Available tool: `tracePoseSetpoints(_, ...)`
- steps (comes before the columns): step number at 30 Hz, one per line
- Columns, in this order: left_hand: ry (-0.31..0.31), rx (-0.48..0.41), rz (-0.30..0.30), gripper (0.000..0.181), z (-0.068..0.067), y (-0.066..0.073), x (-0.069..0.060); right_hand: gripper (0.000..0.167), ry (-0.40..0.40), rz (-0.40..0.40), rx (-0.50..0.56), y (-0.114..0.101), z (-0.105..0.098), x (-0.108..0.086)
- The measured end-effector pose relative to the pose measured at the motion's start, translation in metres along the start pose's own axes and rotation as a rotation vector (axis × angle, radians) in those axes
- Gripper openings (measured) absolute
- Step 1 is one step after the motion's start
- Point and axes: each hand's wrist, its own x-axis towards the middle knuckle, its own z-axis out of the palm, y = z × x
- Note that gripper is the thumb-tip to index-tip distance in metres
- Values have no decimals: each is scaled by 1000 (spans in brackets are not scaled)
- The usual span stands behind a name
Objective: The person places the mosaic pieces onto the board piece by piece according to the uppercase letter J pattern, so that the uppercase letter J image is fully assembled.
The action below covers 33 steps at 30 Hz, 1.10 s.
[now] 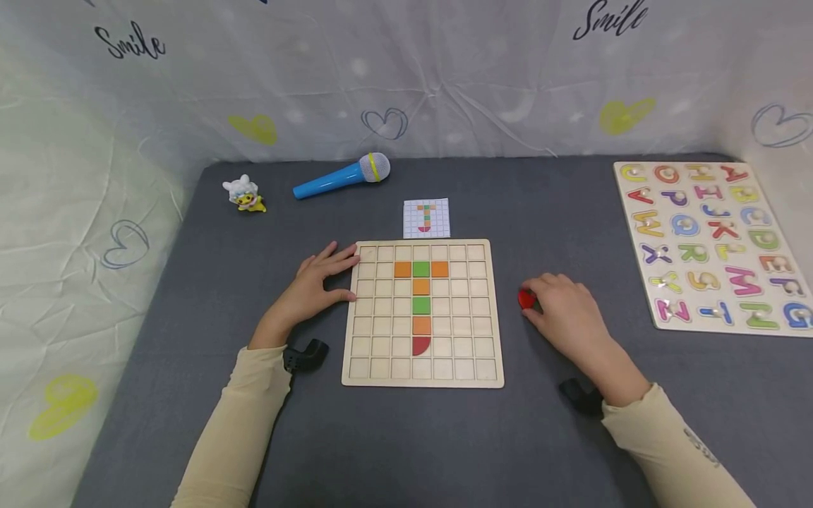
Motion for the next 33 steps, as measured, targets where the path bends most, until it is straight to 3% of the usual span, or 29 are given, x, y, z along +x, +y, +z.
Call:
tracePoseSetpoints(5,1,-4,3,69,-1,2,0,36,-9,-13,21,-3,0,2)
tracePoseSetpoints(10,3,-3,5,70,-1,2,0,33,36,-65,36,-15,-2,3)
tracePoseSetpoints(18,3,-2,4,70,0,2,0,31,32,-163,55,-50,-3,8)
tracePoseSetpoints(26,7,-13,1,71,-1,2,0,25,28,-336,117,-90,12,14)
tracePoseSetpoints(33,7,-2,0,71,0,1,0,26,-18,-419,116,-117,23,19)
